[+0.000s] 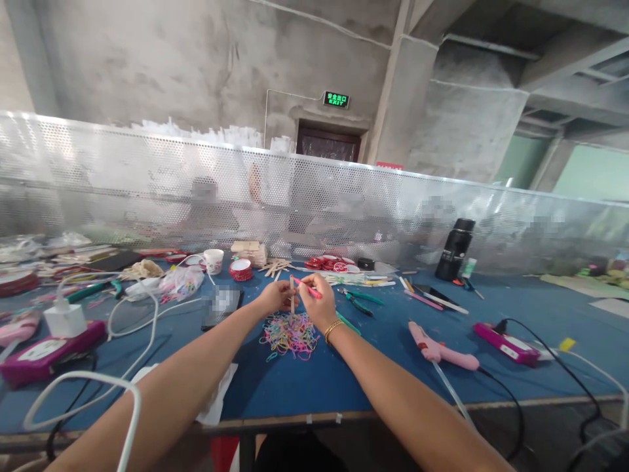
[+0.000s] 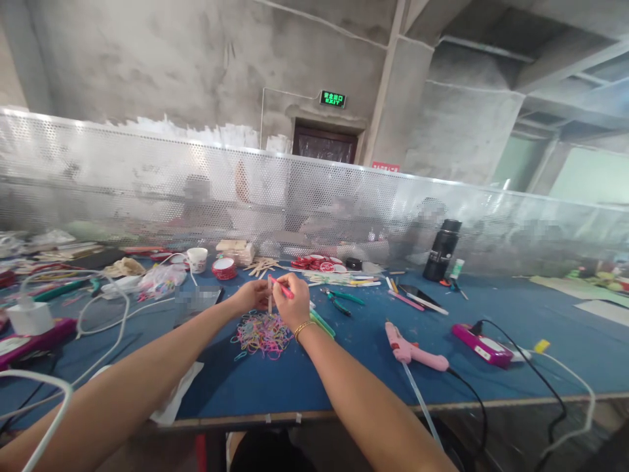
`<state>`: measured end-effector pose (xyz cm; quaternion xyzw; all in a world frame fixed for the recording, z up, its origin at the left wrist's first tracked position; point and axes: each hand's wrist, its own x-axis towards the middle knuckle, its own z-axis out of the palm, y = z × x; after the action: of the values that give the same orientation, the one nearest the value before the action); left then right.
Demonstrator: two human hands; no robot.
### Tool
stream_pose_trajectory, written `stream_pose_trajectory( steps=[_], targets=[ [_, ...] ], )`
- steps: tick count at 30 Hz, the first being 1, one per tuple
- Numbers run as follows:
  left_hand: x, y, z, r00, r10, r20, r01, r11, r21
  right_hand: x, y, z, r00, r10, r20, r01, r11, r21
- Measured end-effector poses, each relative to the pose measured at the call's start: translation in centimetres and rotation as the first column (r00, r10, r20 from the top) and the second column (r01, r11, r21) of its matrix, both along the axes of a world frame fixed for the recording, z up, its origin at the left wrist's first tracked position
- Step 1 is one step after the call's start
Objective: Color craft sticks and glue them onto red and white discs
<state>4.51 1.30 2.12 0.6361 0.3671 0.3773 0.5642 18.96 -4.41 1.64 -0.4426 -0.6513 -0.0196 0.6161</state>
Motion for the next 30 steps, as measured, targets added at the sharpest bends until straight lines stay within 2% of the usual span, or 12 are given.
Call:
stream_pose_trajectory(
  steps=[11,30],
  targets=[
    [0.2,-0.98,0.64,1.0,0.0,-0.014,0.0,1.0,0.013,0.18,-0.44,0.51,1.0,0.009,0.025,-0.009,1.0,0.01],
    [0.2,-0.44,0.13,1.0,0.002,0.01,-0.002,1.0,0.008,0.1,-0.21,0.01,1.0,0.006,0.021,-0.006,1.0,0.012]
  ],
)
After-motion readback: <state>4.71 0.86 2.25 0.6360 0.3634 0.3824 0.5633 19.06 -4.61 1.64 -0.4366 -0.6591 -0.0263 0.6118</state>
